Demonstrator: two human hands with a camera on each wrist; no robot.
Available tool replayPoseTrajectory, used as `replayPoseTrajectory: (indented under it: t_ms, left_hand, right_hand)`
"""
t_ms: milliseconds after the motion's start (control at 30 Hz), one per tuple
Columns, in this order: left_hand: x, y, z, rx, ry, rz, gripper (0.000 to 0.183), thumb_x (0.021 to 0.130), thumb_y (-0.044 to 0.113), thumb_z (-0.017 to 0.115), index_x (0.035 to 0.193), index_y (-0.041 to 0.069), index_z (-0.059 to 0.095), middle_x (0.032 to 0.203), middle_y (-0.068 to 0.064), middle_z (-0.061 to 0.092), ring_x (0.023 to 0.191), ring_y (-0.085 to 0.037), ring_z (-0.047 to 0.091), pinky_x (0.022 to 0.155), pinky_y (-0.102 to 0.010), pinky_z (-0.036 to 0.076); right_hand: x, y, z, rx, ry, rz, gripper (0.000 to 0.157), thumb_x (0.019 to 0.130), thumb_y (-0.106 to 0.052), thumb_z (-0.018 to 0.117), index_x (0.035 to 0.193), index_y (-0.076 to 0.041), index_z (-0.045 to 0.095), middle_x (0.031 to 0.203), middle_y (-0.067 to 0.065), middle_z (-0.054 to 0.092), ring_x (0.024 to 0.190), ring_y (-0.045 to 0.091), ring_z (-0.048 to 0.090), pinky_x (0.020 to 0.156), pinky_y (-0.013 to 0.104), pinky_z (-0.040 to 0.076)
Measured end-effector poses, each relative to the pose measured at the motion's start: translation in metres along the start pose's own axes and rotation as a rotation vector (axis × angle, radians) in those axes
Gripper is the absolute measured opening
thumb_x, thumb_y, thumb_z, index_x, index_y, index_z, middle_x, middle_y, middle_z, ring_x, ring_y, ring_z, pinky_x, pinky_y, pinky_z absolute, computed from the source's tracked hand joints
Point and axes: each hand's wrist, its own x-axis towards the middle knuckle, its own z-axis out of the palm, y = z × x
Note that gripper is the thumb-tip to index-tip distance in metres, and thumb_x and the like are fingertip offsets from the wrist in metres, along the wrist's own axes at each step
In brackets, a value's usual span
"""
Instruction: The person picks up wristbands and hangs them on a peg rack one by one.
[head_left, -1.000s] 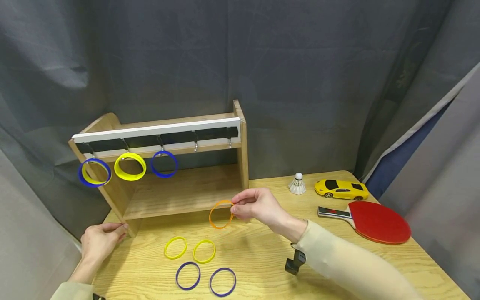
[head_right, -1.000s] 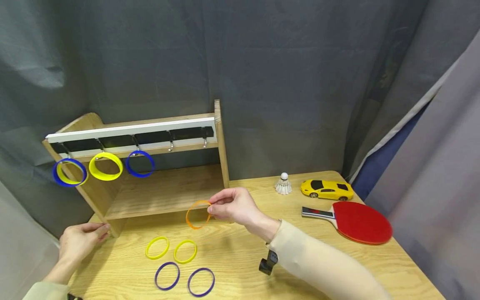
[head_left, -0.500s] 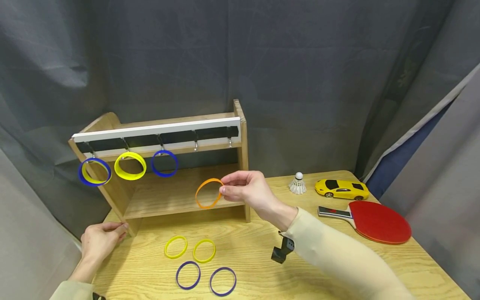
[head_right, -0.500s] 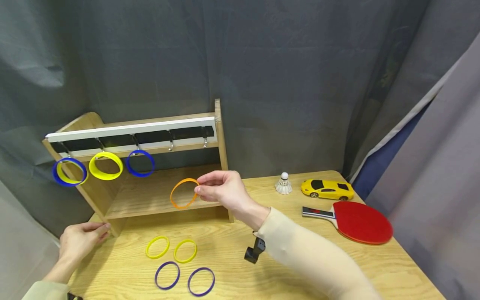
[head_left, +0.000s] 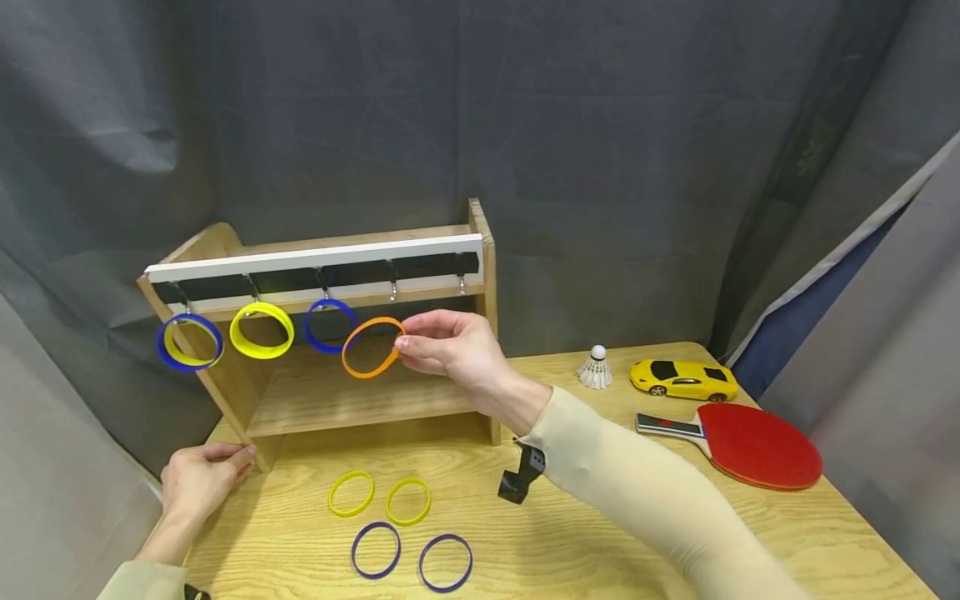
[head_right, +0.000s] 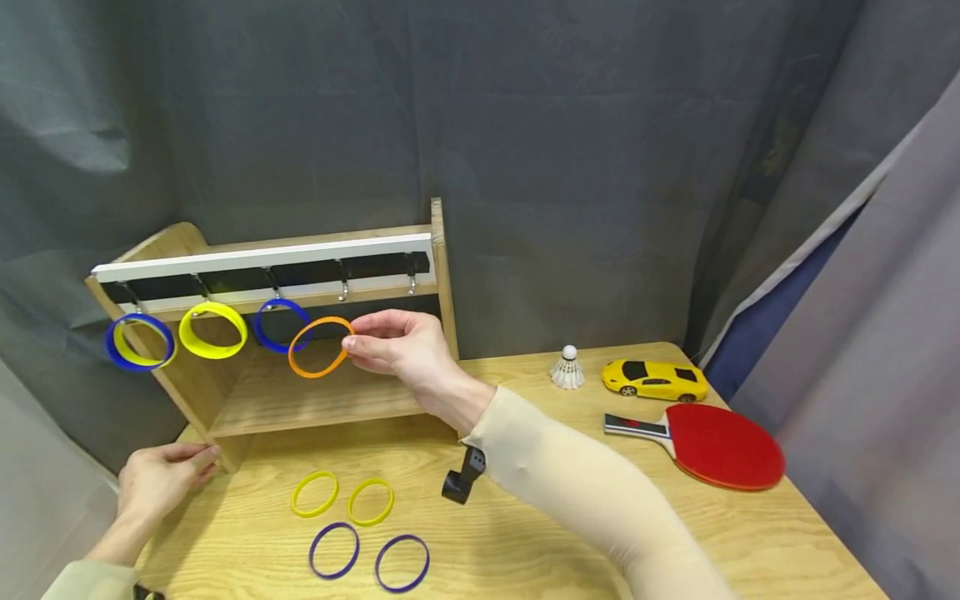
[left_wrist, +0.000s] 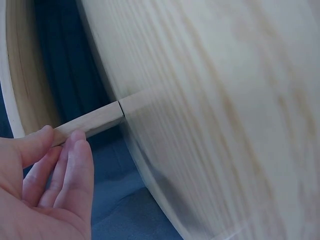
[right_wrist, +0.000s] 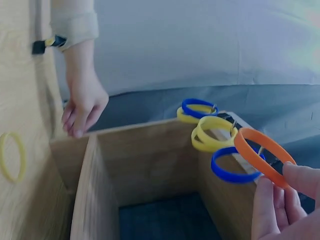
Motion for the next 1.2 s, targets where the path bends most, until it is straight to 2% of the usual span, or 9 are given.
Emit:
replayPoseTrajectory:
  t_ms: [200, 333, 500, 633, 800, 1033, 1200]
  left_hand:
    - [0.001, 0.0, 0.0, -0.001, 0.008, 0.003, 0.029, 0.1, 0.038, 0.084, 0.107, 0.011, 0.091, 0.076, 0.011, 0.085, 0.066, 0.008, 0.066, 0.073, -0.015, 0.039]
    - [0.0, 0.0, 0.0, -0.012, 0.011, 0.003, 0.028, 0.1, 0.037, 0.085, 0.106, 0.01, 0.091, 0.075, 0.011, 0.085, 0.065, 0.008, 0.067, 0.072, -0.014, 0.039]
    - [0.001, 0.0, 0.0, -0.013, 0.019, 0.01, 0.028, 0.099, 0.037, 0.085, 0.104, 0.011, 0.091, 0.074, 0.011, 0.084, 0.064, 0.008, 0.066, 0.073, -0.015, 0.039]
    - [0.0, 0.0, 0.0, -0.011, 0.02, 0.008, 0.027, 0.099, 0.037, 0.085, 0.104, 0.011, 0.091, 0.073, 0.011, 0.084, 0.065, 0.009, 0.065, 0.072, -0.016, 0.039]
    - [-0.001, 0.0, 0.0, -0.018, 0.012, 0.002, 0.027, 0.099, 0.037, 0.085, 0.104, 0.01, 0.091, 0.074, 0.011, 0.084, 0.064, 0.008, 0.066, 0.071, -0.016, 0.04]
    - [-0.001, 0.001, 0.0, -0.026, -0.002, -0.014, 0.028, 0.1, 0.038, 0.085, 0.107, 0.011, 0.091, 0.076, 0.011, 0.085, 0.065, 0.008, 0.069, 0.073, -0.014, 0.039]
    - [-0.001, 0.002, -0.001, -0.014, -0.003, -0.016, 0.028, 0.1, 0.039, 0.084, 0.106, 0.013, 0.091, 0.076, 0.011, 0.085, 0.065, 0.008, 0.067, 0.076, -0.017, 0.04]
  right_hand:
    - [0.014, 0.0, 0.021, 0.137, -0.003, 0.018, 0.018, 0.1, 0.011, 0.076, 0.112, -0.001, 0.079, 0.095, 0.0, 0.082, 0.087, 0.01, 0.082, 0.089, 0.029, 0.069]
    - [0.02, 0.0, 0.032, 0.198, -0.004, 0.033, 0.021, 0.1, 0.013, 0.074, 0.12, 0.005, 0.074, 0.094, 0.0, 0.08, 0.084, 0.01, 0.081, 0.086, 0.026, 0.069]
    - [0.025, 0.0, 0.045, 0.208, 0.011, 0.03, 0.026, 0.101, 0.01, 0.075, 0.127, 0.007, 0.072, 0.094, 0.0, 0.079, 0.084, 0.01, 0.08, 0.086, 0.027, 0.069]
    - [0.027, 0.004, 0.053, 0.212, 0.049, 0.032, 0.018, 0.099, 0.009, 0.079, 0.112, -0.003, 0.078, 0.096, 0.002, 0.08, 0.084, 0.012, 0.081, 0.085, 0.029, 0.07]
    - [0.03, 0.01, 0.058, 0.221, 0.091, 0.027, 0.019, 0.097, 0.008, 0.082, 0.1, -0.01, 0.079, 0.094, 0.002, 0.081, 0.081, 0.011, 0.082, 0.083, 0.029, 0.07]
    - [0.033, 0.017, 0.06, 0.18, 0.117, 0.025, 0.016, 0.095, 0.007, 0.084, 0.105, -0.005, 0.08, 0.096, 0.006, 0.084, 0.08, 0.013, 0.082, 0.089, 0.039, 0.071]
    - [0.035, 0.022, 0.06, 0.145, 0.104, 0.036, 0.019, 0.094, 0.006, 0.086, 0.111, -0.001, 0.08, 0.099, 0.008, 0.084, 0.082, 0.014, 0.082, 0.093, 0.043, 0.07]
